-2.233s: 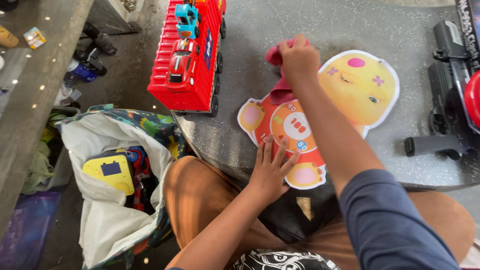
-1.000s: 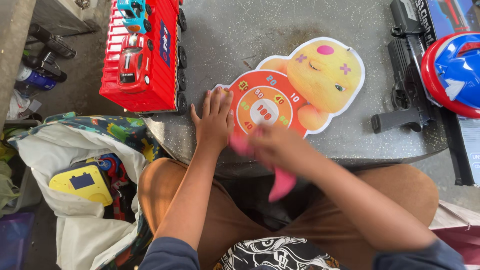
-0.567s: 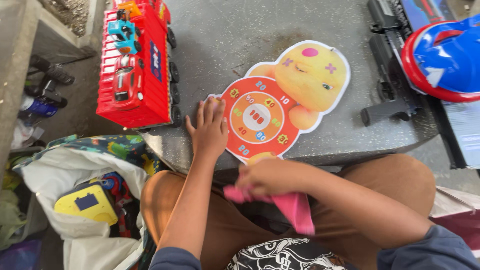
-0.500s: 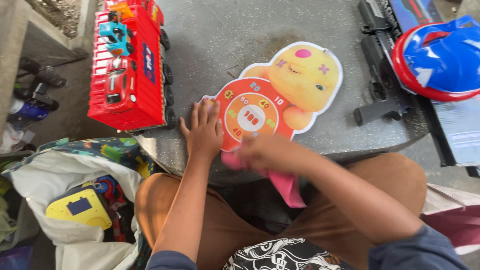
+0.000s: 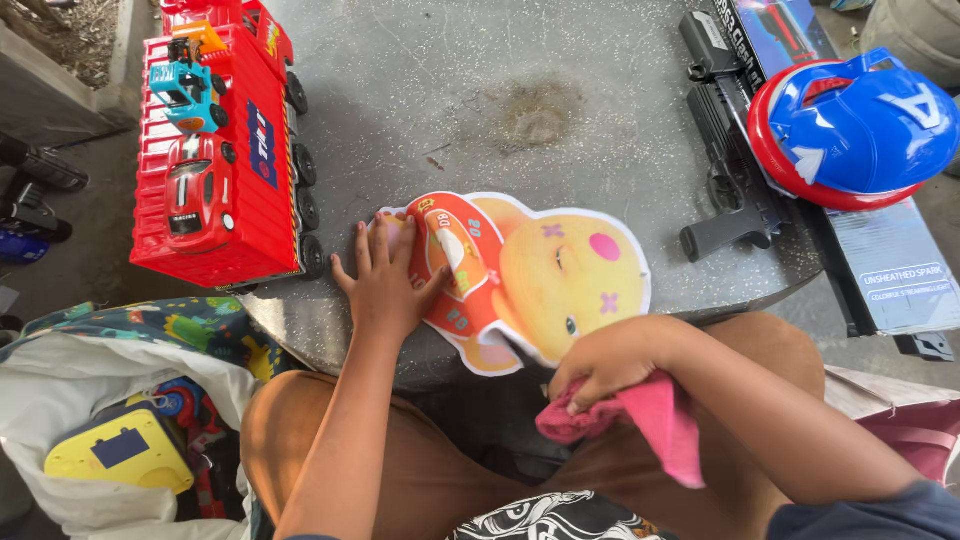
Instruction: The person wipes down various toy items with a pink cloth, including a toy knife and a cardboard target, before rolling up the target and placing it inside a large toy truck.
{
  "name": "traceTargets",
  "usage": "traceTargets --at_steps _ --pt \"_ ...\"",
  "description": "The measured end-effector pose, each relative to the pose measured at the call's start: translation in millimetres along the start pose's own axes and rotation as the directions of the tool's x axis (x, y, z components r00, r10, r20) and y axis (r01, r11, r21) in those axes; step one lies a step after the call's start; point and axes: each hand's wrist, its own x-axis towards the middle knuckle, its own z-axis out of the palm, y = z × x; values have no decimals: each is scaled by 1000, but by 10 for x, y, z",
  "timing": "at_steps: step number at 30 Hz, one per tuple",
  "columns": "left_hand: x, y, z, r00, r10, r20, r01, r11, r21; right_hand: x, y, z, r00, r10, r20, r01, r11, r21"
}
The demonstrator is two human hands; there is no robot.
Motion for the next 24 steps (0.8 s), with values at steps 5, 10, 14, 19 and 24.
traceTargets --at_steps 5,10,14,19,24 --pt "-3 -55 19 998 39 -47 -41 998 -43 -417 152 -286 894 57 -443 12 988 152" --pt "204 -38 -157 988 -143 54 147 985 -86 -927 209 -668 788 166 -593 49 943 329" --pt "182 435 -107 978 105 -183 -158 938 -309 -1080 295 -772 677 361 -642 17 864 504" --pt "351 1087 16 983 180 33 -163 940 -299 -11 656 -1112 105 58 -993 210 974 79" --pt "294 1169 69 953 205 223 -213 977 14 661 680 -829 282 -417 -864 -547 670 -502"
